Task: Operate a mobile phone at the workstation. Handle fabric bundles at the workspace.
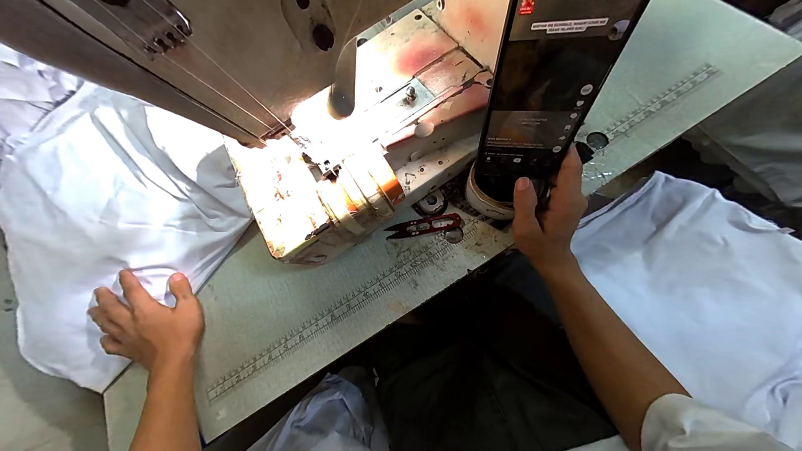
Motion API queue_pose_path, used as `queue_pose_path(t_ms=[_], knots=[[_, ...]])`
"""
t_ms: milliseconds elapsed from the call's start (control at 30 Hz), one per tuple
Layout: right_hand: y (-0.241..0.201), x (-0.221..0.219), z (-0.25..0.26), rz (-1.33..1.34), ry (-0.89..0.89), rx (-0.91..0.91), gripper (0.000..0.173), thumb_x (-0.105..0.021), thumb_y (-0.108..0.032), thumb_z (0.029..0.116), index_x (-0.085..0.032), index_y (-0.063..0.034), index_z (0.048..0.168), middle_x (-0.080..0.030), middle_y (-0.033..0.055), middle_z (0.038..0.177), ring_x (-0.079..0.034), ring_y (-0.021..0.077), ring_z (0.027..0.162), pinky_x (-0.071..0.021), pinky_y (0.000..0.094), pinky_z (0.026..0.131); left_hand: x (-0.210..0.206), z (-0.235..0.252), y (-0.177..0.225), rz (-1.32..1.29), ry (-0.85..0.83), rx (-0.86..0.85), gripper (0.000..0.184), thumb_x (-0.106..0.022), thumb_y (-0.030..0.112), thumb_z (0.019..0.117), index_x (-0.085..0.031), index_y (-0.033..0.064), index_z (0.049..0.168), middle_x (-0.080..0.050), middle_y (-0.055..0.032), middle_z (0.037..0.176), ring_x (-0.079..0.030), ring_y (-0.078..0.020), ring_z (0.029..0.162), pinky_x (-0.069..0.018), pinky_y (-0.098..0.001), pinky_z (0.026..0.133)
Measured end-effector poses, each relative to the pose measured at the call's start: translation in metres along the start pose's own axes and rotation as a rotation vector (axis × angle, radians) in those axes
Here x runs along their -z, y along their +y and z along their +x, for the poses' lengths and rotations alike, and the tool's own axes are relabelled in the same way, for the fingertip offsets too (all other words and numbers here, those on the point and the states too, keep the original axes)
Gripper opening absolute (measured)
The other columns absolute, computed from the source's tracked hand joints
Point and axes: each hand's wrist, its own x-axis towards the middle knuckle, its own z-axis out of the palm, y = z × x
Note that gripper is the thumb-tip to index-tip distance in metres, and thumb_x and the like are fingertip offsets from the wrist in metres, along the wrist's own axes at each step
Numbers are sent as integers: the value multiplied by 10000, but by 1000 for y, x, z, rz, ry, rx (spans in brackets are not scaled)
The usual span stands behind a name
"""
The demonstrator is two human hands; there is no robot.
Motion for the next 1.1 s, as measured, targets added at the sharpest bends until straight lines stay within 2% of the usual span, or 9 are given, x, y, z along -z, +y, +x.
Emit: queue_pose_path(t_ms=[533,700,967,1100], knots=[[-1,0,-1,-28,5,-8,602,-531,-249,1012,-393,149,1441,-659,243,1178,-655,238,1079,-531,374,944,3,-1,3,-7,-1,-14,788,-394,600,1012,-318,88,1607,-173,-278,1674,-145,-504,1541,-151,-742,1154],[-1,1,0,10,3,-1,585,-499,-246,1031,-388,143,1454,-640,244,1235,-635,236,1150,-510,385,1000,3,-1,4,1,-6,-9,785,-394,602,1013,-320,96,1607,-178,-273,1674,-148,-502,1541,-152,-742,1154],[0,2,0,-3,-12,-2,556,-380,-237,1060,-379,156,1454,-629,264,1246,-621,238,1181,-493,374,1018,3,-1,5,9,-3,4,783,-403,596,1013,-322,91,1606,-186,-269,1673,-156,-496,1541,-163,-737,1152],[0,1,0,3,5,7,559,-414,-244,1052,-391,146,1451,-642,248,1225,-630,230,1152,-503,368,998,2,-1,4,12,0,2,785,-399,600,1013,-320,92,1607,-185,-270,1673,-154,-493,1542,-159,-734,1154]])
